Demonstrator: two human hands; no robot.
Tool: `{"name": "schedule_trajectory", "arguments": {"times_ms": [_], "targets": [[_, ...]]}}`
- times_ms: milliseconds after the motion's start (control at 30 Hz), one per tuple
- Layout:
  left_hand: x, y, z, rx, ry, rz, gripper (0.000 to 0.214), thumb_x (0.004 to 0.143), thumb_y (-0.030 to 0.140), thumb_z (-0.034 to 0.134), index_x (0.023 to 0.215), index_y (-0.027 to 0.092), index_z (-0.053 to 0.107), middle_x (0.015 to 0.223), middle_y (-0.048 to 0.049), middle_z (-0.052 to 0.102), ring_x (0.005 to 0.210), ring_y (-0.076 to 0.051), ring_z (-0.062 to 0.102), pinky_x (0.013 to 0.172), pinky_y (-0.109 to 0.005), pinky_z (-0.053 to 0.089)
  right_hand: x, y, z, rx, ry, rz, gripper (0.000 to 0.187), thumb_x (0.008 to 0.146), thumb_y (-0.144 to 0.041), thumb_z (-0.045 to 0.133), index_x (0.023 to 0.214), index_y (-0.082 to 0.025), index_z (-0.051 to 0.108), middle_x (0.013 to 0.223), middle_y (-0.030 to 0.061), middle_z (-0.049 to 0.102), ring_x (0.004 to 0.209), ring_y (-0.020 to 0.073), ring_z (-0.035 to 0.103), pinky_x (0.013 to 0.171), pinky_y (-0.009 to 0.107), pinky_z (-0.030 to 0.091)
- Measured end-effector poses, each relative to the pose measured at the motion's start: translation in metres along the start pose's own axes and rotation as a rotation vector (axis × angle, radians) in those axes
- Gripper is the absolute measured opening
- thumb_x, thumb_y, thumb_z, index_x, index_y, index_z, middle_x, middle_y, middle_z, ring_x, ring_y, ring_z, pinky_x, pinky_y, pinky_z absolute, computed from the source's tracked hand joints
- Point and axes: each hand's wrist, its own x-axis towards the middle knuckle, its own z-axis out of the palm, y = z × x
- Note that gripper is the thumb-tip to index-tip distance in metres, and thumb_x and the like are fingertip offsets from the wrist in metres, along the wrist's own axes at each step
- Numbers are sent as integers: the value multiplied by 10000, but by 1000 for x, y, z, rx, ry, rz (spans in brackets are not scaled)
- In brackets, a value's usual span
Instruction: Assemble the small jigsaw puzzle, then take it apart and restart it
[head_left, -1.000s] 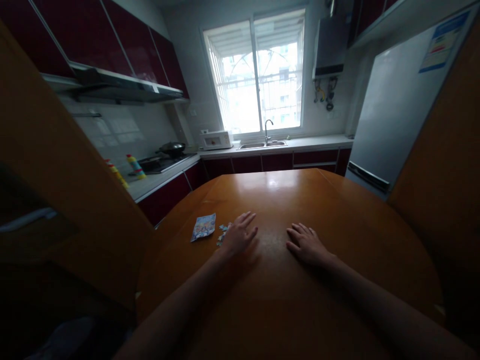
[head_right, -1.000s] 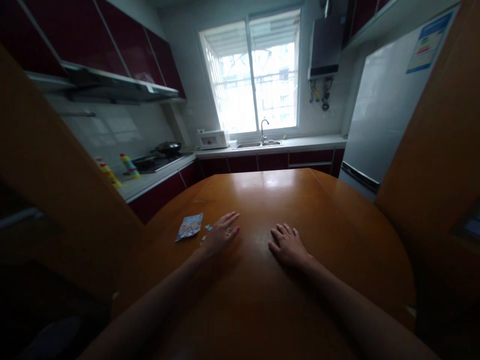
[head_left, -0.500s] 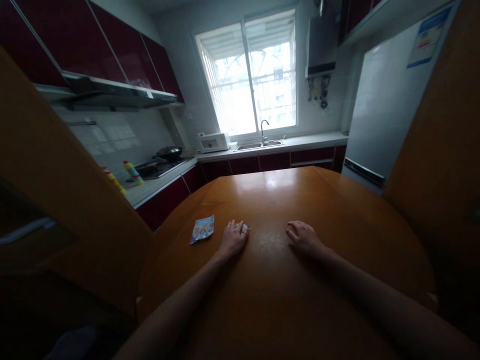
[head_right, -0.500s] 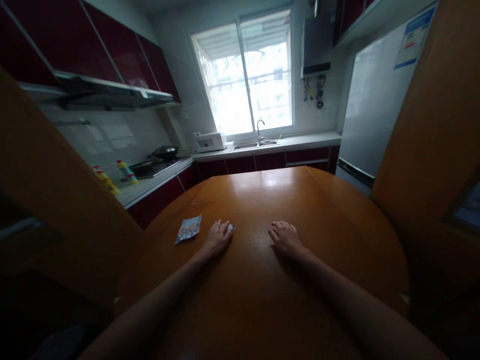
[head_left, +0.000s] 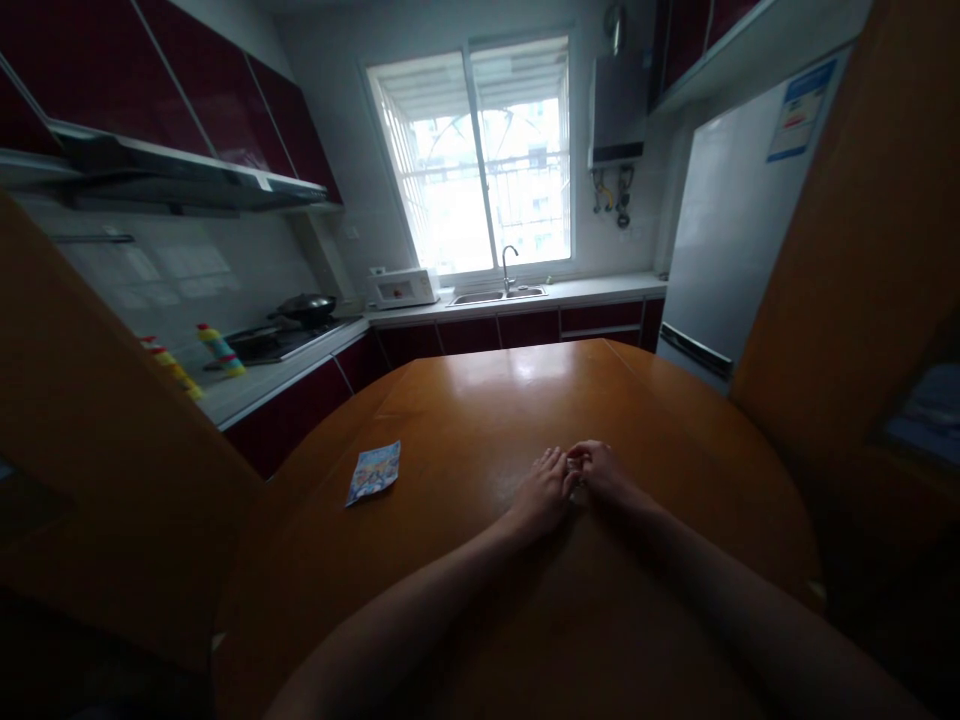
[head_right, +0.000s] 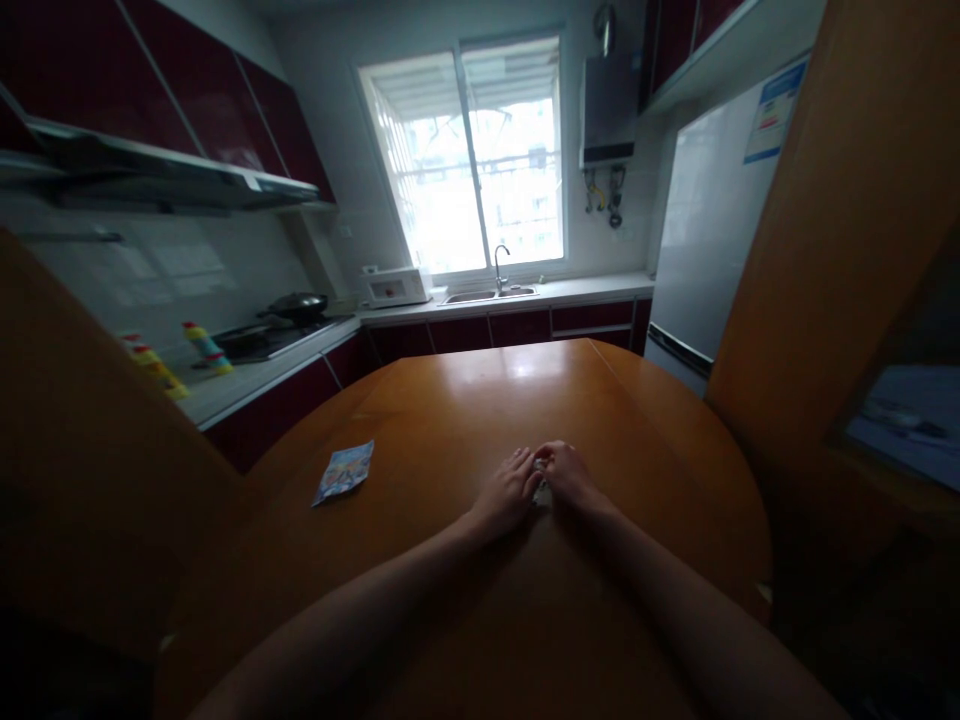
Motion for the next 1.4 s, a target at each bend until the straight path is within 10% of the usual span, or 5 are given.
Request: {"name": "schedule_trajectory", "arguments": {"times_ms": [367, 667, 867, 1067, 1400], "targets": [[6, -34, -43, -53, 174, 69, 362, 957, 122, 481, 1287, 217, 596, 1243, -73, 649, 1176, -193, 597, 1029, -338, 504, -9, -14, 1, 41, -154, -202, 302, 808, -63, 531, 921, -160, 795, 947, 100, 764, 856, 201, 676, 825, 291, 510], [-72, -188, -165, 233, 264, -418, 339, 850, 178, 527, 1156, 116, 657, 1217, -165, 650, 1161, -310, 605, 1081, -494, 440, -11, -15, 3, 10, -148, -246, 282, 932, -198, 526, 1065, -151, 770, 1125, 145, 699, 1071, 244, 606, 967, 359, 464], [-120, -234, -188, 323, 189, -540, 332, 877, 272, 461, 1062, 140, 704, 1138, -133, 693, 1094, -276, 640, 1035, -426, 496, -23, -48, 14, -283, -209, -193, 534, 1013, -487, 416, 1443, -195, 536, 1547, 187, 419, 1431, 354, 339, 1128, 555, 306], [-88, -212, -157, 313, 109, -433, 393, 917, 288, 436, 1138, 119, 713, 1245, -151, 649, 1157, -280, 617, 1068, -413, 470, -33, -71, 19, -320, -407, -279, 611, 1018, -561, 353, 1455, -164, 511, 1607, 197, 329, 1508, 340, 247, 1205, 553, 180], [-7, -90, -60, 196, 35, -108, 312, 994, 397, 492, 1177, 278, 714, 1227, -84, 632, 1155, -278, 558, 1009, -437, 448, -73, -89, 16, -187, -562, -458, 796, 975, -587, 443, 1567, -73, 300, 1645, 203, 209, 1536, 313, 160, 1250, 453, 141]]}}
